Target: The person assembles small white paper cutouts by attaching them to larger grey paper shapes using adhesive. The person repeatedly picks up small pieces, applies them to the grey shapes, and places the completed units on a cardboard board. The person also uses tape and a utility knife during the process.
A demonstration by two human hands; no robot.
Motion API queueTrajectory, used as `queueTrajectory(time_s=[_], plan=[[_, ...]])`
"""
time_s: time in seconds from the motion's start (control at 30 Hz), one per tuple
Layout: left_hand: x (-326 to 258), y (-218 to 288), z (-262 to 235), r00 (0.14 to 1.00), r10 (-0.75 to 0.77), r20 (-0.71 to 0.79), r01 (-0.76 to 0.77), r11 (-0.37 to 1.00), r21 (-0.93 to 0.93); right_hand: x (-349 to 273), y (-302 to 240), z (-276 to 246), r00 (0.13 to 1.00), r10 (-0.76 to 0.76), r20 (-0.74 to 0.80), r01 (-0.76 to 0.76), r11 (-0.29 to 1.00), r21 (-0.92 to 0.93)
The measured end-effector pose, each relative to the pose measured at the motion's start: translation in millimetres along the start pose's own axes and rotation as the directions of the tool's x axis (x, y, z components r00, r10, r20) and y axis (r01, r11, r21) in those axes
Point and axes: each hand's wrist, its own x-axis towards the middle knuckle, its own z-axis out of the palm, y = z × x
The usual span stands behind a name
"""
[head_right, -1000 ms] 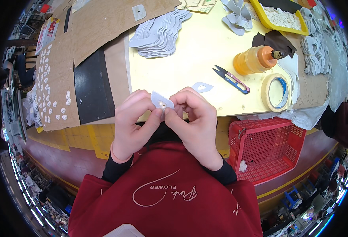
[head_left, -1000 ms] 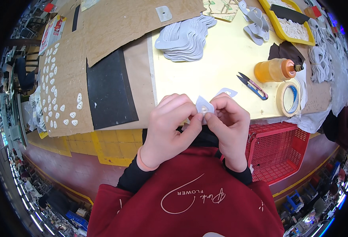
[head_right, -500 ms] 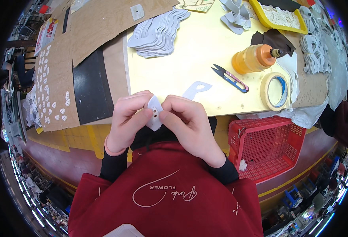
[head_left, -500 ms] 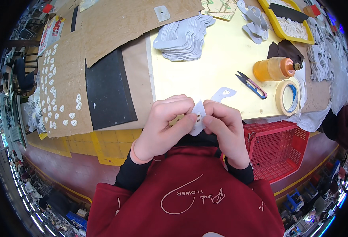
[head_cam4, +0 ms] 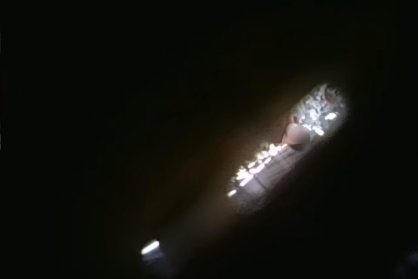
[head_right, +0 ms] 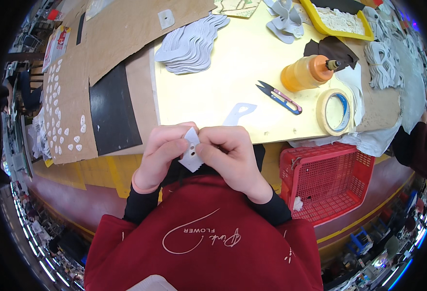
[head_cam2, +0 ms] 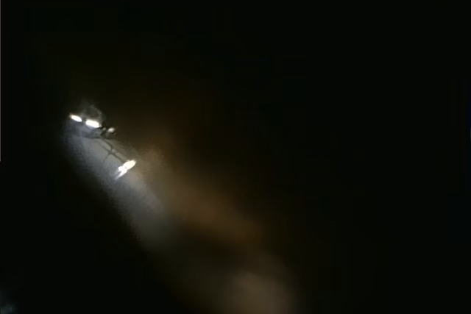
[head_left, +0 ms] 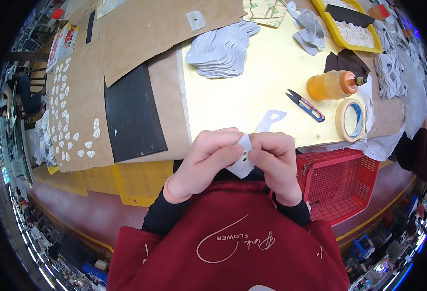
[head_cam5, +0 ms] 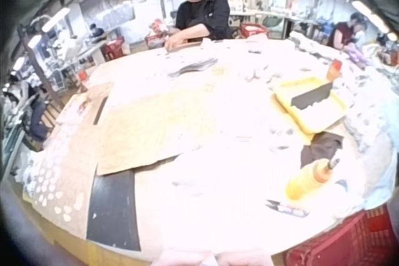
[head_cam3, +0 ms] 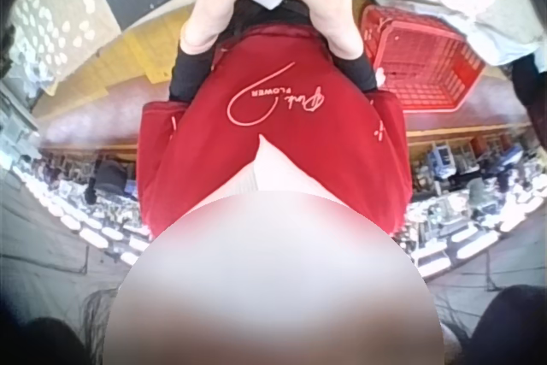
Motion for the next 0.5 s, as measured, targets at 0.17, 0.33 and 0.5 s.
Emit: queueTrajectory(time_s=[0.17, 0.33, 0.5], plan=[[1.5, -3.5, -2.5, 0.98, 0.18, 0.082, -0.193, 0.958, 0.212, -1.5, -13.8, -4.8, 0.995, -0.009, 0.097, 0.017, 0.996, -0.083], [-2.7, -9.3, -1.4, 0.972, 0.225, 0.067, -0.235, 0.933, 0.273, -4.9, -13.8, -0.6, 0.995, -0.005, 0.097, 0.018, 0.991, -0.132], [-5.2, -6.8, -1.2, 0.965, 0.26, -0.033, -0.237, 0.92, 0.312, 1.9, -15.0, 0.8, 0.994, 0.024, 0.108, 0.001, 0.975, -0.222]])
